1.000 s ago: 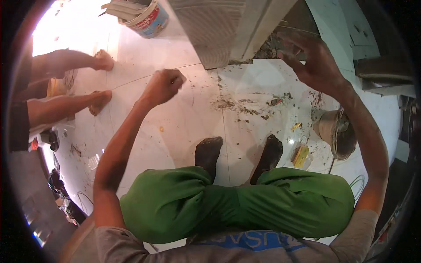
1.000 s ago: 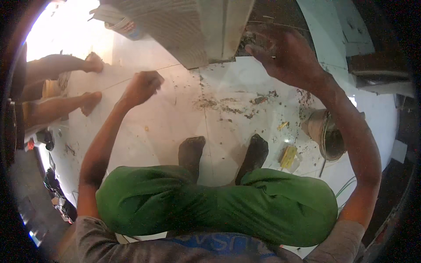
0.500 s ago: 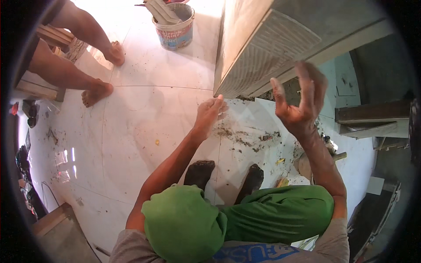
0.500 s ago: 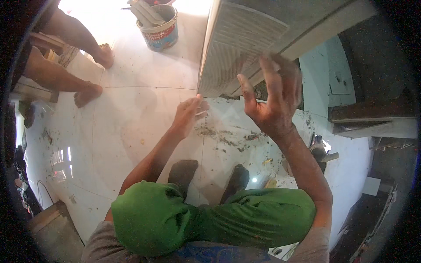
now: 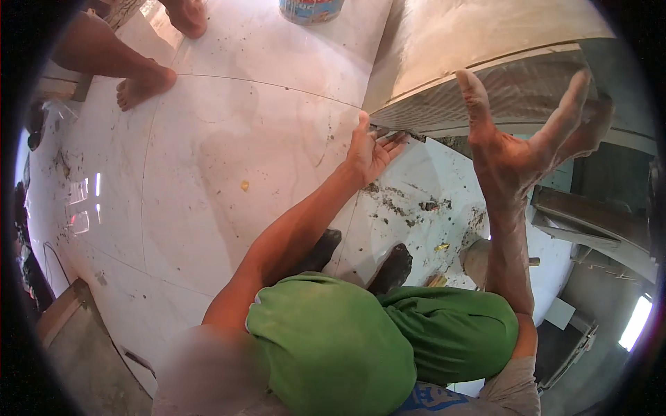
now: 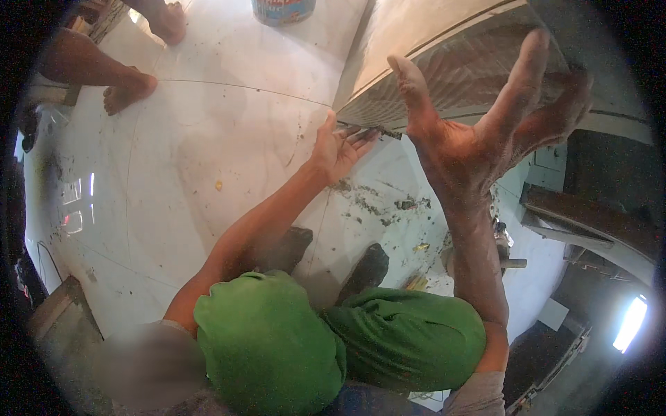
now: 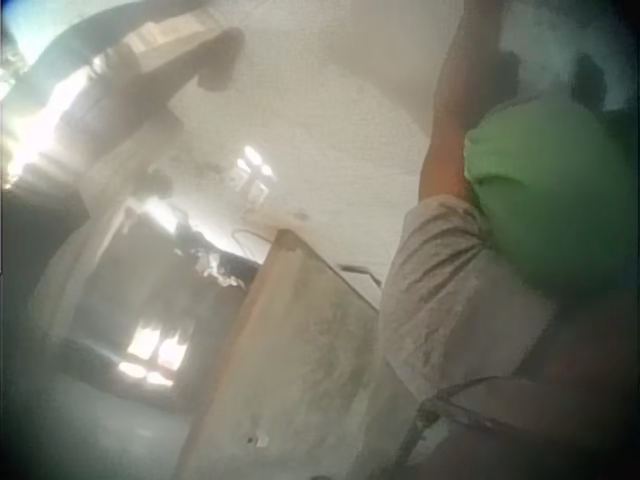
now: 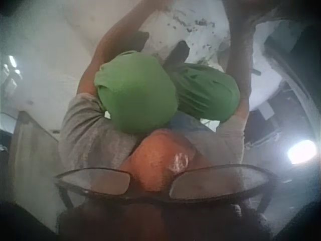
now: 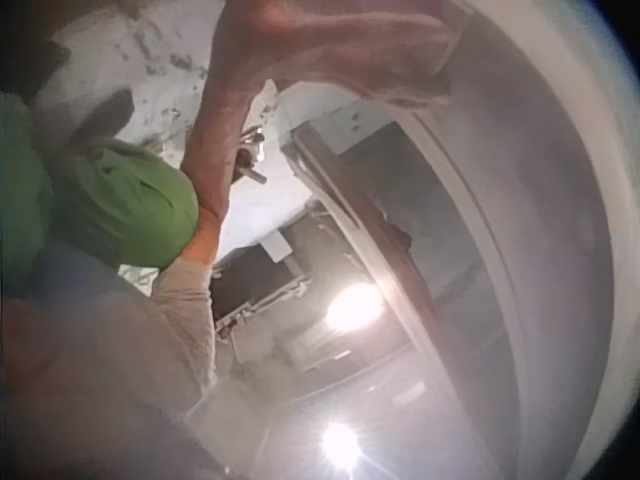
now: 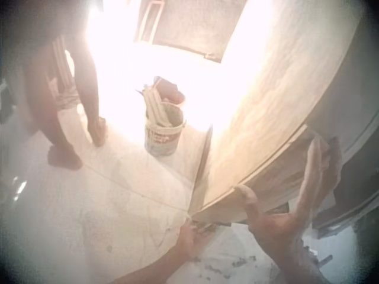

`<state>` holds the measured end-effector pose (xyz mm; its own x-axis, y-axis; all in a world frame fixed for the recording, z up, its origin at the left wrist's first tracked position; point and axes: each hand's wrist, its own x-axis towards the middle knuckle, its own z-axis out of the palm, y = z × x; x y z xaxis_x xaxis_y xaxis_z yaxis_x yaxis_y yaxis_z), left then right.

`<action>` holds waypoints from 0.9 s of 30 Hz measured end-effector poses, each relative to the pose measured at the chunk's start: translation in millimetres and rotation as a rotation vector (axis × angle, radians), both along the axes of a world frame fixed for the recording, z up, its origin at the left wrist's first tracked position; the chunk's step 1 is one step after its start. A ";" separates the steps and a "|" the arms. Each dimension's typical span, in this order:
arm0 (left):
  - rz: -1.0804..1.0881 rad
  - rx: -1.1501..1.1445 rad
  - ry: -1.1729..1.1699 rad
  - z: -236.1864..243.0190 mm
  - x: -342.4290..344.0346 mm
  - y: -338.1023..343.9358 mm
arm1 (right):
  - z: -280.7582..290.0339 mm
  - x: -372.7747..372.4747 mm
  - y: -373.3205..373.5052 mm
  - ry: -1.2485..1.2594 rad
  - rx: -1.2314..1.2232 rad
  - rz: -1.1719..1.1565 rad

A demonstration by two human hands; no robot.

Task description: The person applies mortar to a wall corner and back of tile pieces using a trowel and small spreader, then presses a tile piece onto the corner of the wall while smoothing the material.

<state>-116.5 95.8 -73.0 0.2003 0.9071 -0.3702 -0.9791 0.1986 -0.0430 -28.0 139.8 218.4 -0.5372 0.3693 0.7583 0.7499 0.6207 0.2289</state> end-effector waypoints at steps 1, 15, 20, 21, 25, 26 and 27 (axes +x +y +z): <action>-0.002 -0.007 -0.002 -1.2 1.3 2.1 | -1.6 -3.1 0.6 0.014 -0.011 -0.012; 0.173 -0.099 -0.190 5.3 11.0 14.9 | -14.7 -14.5 12.4 0.136 -0.001 -0.035; 0.175 -0.137 -0.246 7.3 11.1 16.0 | -19.1 -10.2 11.2 0.121 0.002 -0.058; 0.183 -0.143 -0.241 5.7 9.8 14.6 | -22.6 -9.8 10.4 0.146 -0.021 -0.083; 0.194 -0.081 -0.293 12.0 30.8 22.7 | -6.6 -1.4 15.0 0.089 0.041 -0.060; 0.148 -0.112 -0.362 22.6 45.7 27.4 | 1.6 6.0 20.0 0.059 0.074 -0.049; 0.109 -0.146 -0.424 27.3 54.3 27.4 | 10.3 16.0 28.2 0.075 0.049 0.045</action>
